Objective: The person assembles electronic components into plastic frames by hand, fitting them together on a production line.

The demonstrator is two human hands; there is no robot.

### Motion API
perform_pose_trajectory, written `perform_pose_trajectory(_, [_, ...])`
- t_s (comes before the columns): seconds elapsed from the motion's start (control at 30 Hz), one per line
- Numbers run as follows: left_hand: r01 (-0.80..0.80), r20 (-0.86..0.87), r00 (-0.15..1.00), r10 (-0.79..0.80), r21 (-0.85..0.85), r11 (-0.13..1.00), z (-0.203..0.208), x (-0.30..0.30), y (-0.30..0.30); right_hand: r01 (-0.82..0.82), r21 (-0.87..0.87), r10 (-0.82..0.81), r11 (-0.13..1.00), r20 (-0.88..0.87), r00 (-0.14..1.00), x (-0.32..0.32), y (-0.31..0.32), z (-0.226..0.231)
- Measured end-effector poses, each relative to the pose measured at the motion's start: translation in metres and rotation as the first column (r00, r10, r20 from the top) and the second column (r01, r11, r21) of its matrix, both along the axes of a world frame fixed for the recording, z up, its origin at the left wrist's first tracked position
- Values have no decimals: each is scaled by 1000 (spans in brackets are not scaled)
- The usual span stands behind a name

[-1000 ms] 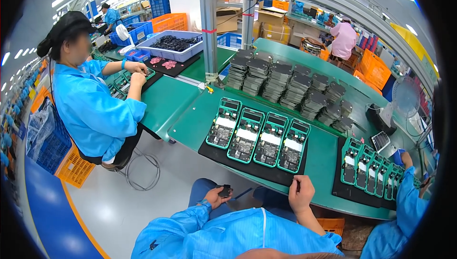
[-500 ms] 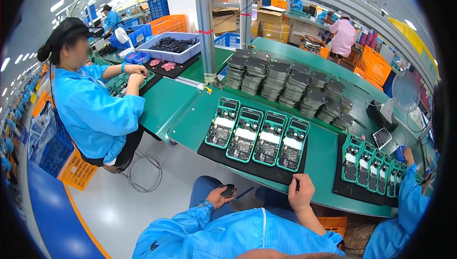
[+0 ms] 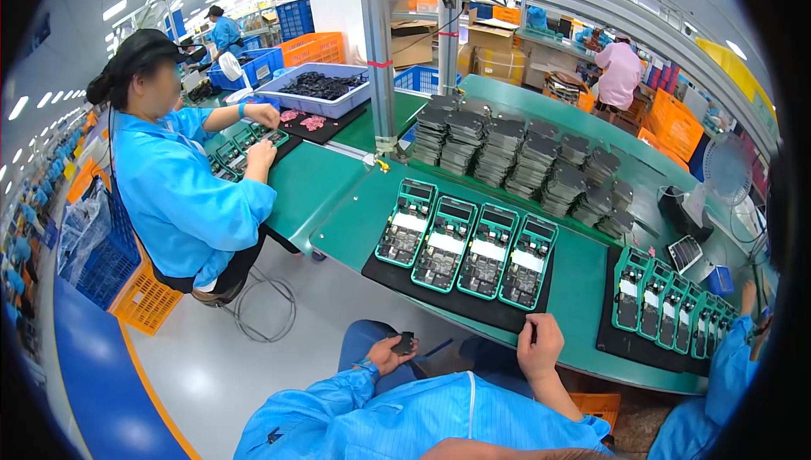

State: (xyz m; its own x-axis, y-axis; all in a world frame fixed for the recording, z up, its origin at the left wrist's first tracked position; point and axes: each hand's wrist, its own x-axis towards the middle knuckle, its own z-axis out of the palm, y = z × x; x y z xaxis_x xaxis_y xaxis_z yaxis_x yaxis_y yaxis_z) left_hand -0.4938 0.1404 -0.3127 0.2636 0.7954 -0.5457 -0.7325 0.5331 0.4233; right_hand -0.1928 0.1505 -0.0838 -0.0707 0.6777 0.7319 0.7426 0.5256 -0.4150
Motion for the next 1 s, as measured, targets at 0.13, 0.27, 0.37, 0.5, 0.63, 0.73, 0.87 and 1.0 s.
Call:
perform_pose_trajectory(0.13, [34, 9, 999, -34, 10, 999, -7, 8, 5, 8, -3, -8, 1000, 12, 1000, 1, 0, -1])
perform_pose_trajectory(0.27, [39, -4, 999, -39, -7, 999, -13, 13, 11, 3, -12, -3, 1000, 9, 1000, 2, 0, -1])
perform_pose_trajectory(0.37, [33, 8, 999, -33, -14, 999, -18, 12, 11, 6, -26, -6, 1000, 11, 1000, 1, -1, 0])
perform_pose_trajectory(0.5, [15, 4, 1000, -15, -46, 999, -18, 9, 12, 7, -23, -7, 1000, 10, 1000, 1, -1, 1])
perform_pose_trajectory(0.63, [18, -15, 1000, -19, -75, 997, -16, 15, 16, -1, -6, 1, 1000, 9, 1000, 1, 0, 1])
perform_pose_trajectory(0.73, [33, -32, 999, -35, -57, 998, -19, 16, 16, -6, 4, 6, 1000, 10, 1000, 1, -1, 1])
perform_pose_trajectory(0.87, [84, -114, 990, -88, -37, 996, -11, 16, 17, -23, 21, 23, 1000, 0, 1000, 5, 1, -2])
perform_pose_trajectory(1.0, [62, -123, 990, -65, -25, 998, -16, 3, 15, -24, 14, 24, 1000, -2, 1000, 6, 2, -4])
